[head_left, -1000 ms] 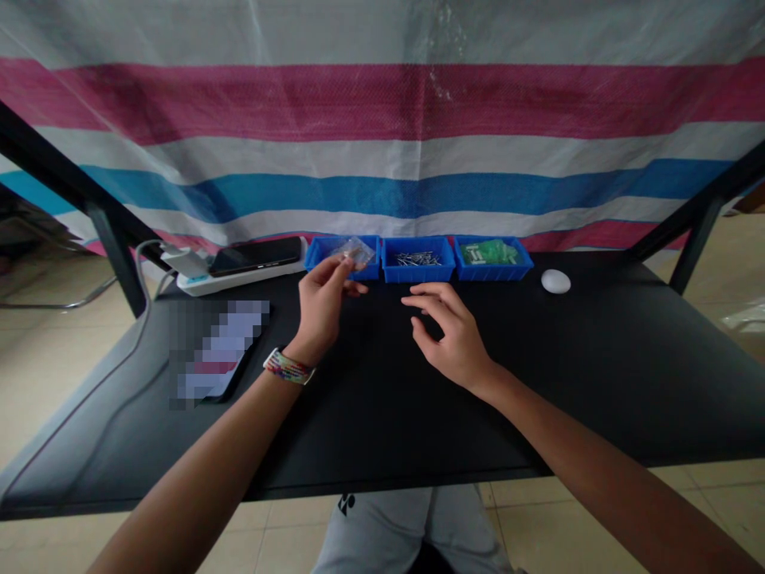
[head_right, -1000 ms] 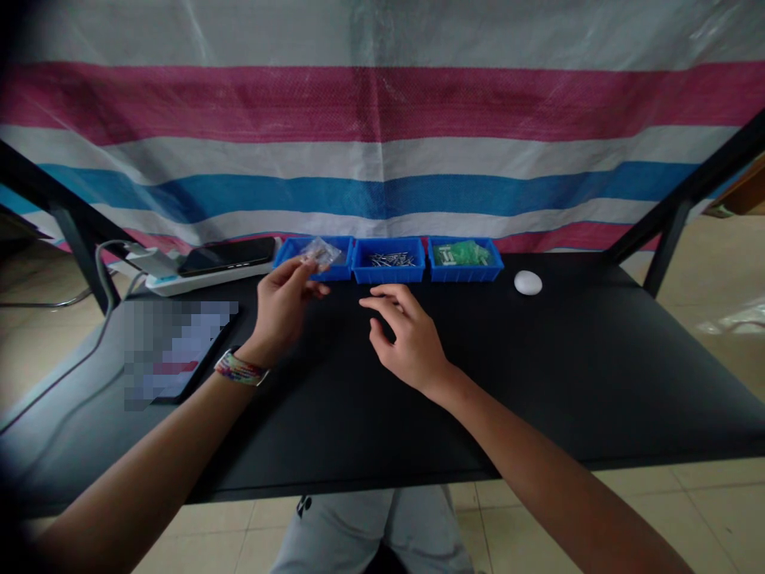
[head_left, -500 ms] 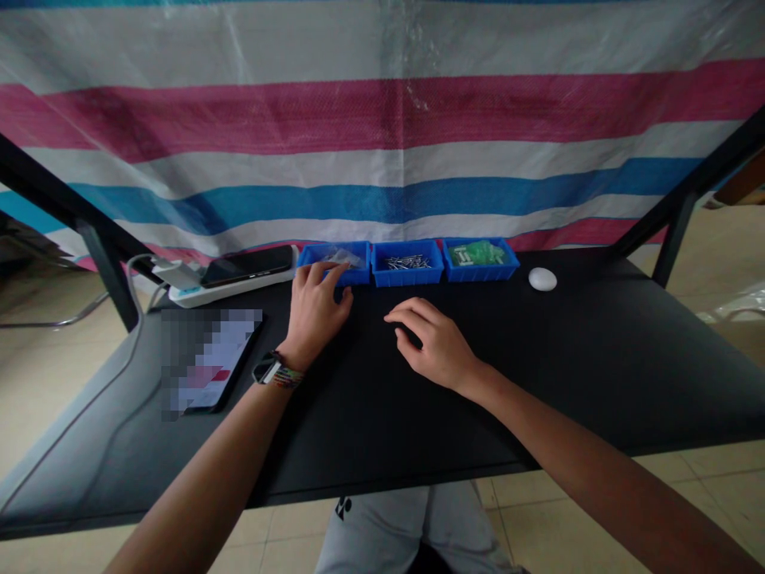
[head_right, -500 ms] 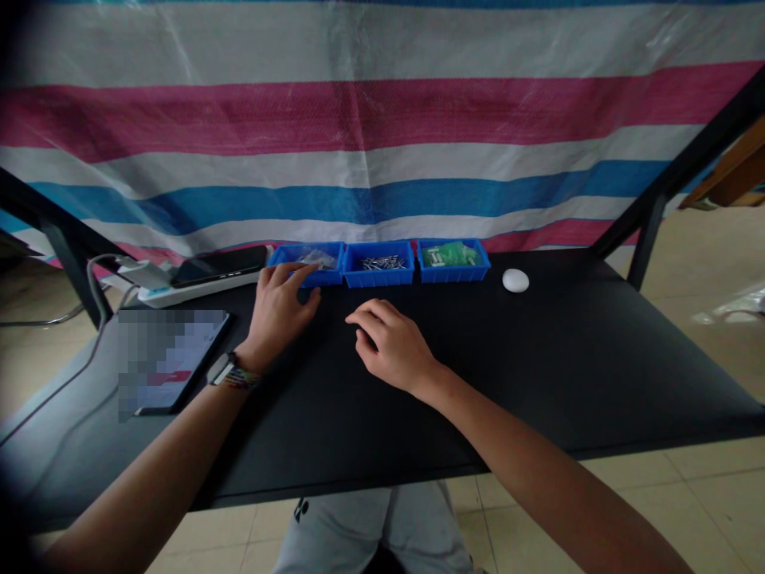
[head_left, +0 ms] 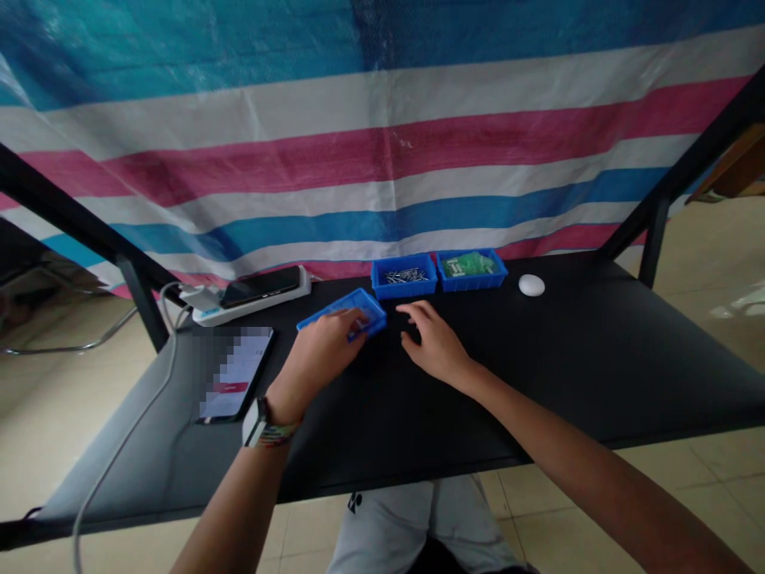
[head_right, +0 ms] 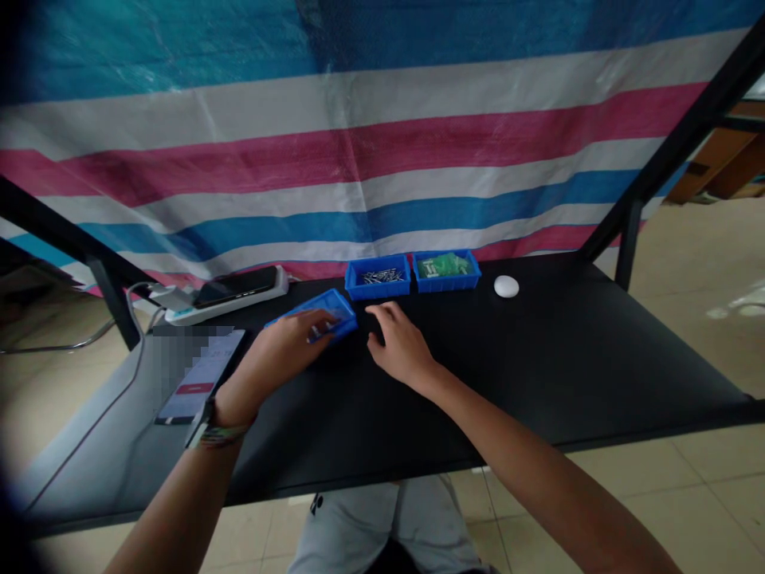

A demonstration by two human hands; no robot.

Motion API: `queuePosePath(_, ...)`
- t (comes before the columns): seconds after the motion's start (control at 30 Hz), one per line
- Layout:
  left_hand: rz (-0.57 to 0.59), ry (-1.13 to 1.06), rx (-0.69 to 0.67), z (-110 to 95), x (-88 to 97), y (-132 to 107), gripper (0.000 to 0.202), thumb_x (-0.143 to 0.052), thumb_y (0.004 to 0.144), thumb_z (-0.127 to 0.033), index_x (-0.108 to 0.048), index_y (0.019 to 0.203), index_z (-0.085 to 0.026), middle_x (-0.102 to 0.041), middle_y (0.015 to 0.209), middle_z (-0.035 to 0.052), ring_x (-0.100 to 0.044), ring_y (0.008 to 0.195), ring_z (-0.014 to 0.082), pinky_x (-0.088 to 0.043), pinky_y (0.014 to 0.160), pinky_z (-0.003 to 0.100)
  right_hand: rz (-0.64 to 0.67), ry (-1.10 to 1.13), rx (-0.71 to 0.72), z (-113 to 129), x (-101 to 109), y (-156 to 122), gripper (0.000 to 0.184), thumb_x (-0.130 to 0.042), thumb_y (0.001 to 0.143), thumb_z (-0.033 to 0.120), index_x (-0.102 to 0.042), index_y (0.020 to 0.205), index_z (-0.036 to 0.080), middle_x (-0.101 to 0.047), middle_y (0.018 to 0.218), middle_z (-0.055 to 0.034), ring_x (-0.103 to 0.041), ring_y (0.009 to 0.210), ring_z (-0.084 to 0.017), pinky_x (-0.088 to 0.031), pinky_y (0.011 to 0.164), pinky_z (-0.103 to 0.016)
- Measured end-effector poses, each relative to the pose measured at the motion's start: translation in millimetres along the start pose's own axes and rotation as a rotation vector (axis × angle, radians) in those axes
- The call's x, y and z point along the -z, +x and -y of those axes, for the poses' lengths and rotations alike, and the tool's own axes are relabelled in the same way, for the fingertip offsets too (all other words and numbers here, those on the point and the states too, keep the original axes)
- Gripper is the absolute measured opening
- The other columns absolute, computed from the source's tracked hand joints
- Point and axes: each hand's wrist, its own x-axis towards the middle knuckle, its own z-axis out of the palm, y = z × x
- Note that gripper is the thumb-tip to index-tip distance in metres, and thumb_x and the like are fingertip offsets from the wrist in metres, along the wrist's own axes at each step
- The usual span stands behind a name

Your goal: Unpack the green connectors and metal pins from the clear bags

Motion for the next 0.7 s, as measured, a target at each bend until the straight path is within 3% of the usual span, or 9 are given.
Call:
queuePosePath(0.07,-0.099,-0.188,-0.018,-7,-3.2,-11,0.036,-0.056,0.104,-0.043,-0.066,0.134,-0.026,-0.079,0.112,0.0071,-0.075,0.092,0.0253,-0.059,0.080,0.035,-0.053,0.026,-0.100,-12,5,4,0.055,-0.061,0.094,0.015,-0.053,0.148,0.024,-0.057,0.141,-0.0154,-0.070,0.110,-0.025,-0.062,0.096,-0.046)
queuePosePath(0.13,-0.306,-0.104,0.001,-9,-8.8,-20,0.045,-0.056,0.105,-0.051,-0.065,0.139,-0.023,-0.074,0.127,0.0126,-0.071,0.111,0.0313,-0.056,0.099,0.045,-0.090,0.056,-0.204,-23,10,7,0.053,-0.062,0.093,0.017,-0.055,0.146,0.021,-0.059,0.137,-0.0167,-0.071,0.103,-0.024,-0.062,0.093,-0.046)
queuePosePath(0.17,-0.348,-0.006,0.016,-8,-12.1,-23,0.053,-0.060,0.102,-0.056,-0.063,0.143,-0.021,-0.071,0.136,0.0156,-0.065,0.123,0.0371,-0.051,0.108,0.053,-0.095,0.072,-0.249,-27,12,8,0.049,-0.063,0.093,0.018,-0.058,0.142,0.020,-0.062,0.133,-0.0158,-0.071,0.099,-0.023,-0.062,0.092,-0.045)
queuePosePath(0.27,-0.247,0.175,0.093,-6,-21.7,-28,0.083,-0.076,0.089,-0.060,-0.053,0.158,-0.019,-0.055,0.157,0.0235,-0.054,0.137,0.0491,-0.046,0.112,0.063,-0.036,0.086,-0.289,-27,13,6,0.030,-0.066,0.093,0.021,-0.069,0.123,0.020,-0.069,0.120,-0.0111,-0.070,0.097,-0.022,-0.061,0.093,-0.045)
queuePosePath(0.37,-0.090,0.192,0.137,-8,-25.0,-29,0.076,-0.078,0.089,-0.052,-0.057,0.156,-0.025,-0.057,0.155,0.0217,-0.063,0.127,0.0470,-0.050,0.106,0.060,0.011,0.052,-0.237,-16,9,-6,0.026,-0.068,0.093,0.024,-0.074,0.118,0.019,-0.071,0.120,-0.0119,-0.069,0.108,-0.027,-0.057,0.102,-0.052)
queuePosePath(0.43,-0.080,0.134,0.162,-12,-22.4,-29,0.066,-0.076,0.090,-0.050,-0.063,0.151,-0.027,-0.060,0.150,0.0197,-0.066,0.123,0.0447,-0.051,0.106,0.059,-0.007,0.079,-0.242,-7,7,-17,0.033,-0.069,0.093,0.026,-0.073,0.124,0.019,-0.071,0.126,-0.0138,-0.068,0.117,-0.030,-0.053,0.109,-0.056)
queuePosePath(0.57,-0.106,-0.236,0.179,-24,-14.5,-29,0.062,-0.073,0.091,-0.052,-0.067,0.146,-0.024,-0.061,0.146,0.0189,-0.065,0.127,0.0413,-0.048,0.112,0.057,-0.069,0.399,-0.379,9,7,-40,0.040,-0.067,0.098,0.038,-0.069,0.135,0.023,-0.071,0.136,-0.0138,-0.067,0.129,-0.030,-0.047,0.118,-0.057)
queuePosePath(0.7,-0.035,-0.962,0.244,-46,-25.6,-29,0.063,-0.075,0.090,-0.055,-0.067,0.146,-0.028,-0.070,0.138,0.0123,-0.066,0.128,0.0359,-0.048,0.113,0.048,-0.086,0.850,-0.413,27,9,-58,0.069,-0.063,0.100,0.055,-0.043,0.162,0.030,-0.059,0.157,-0.0140,-0.061,0.142,-0.030,-0.050,0.118,-0.055)
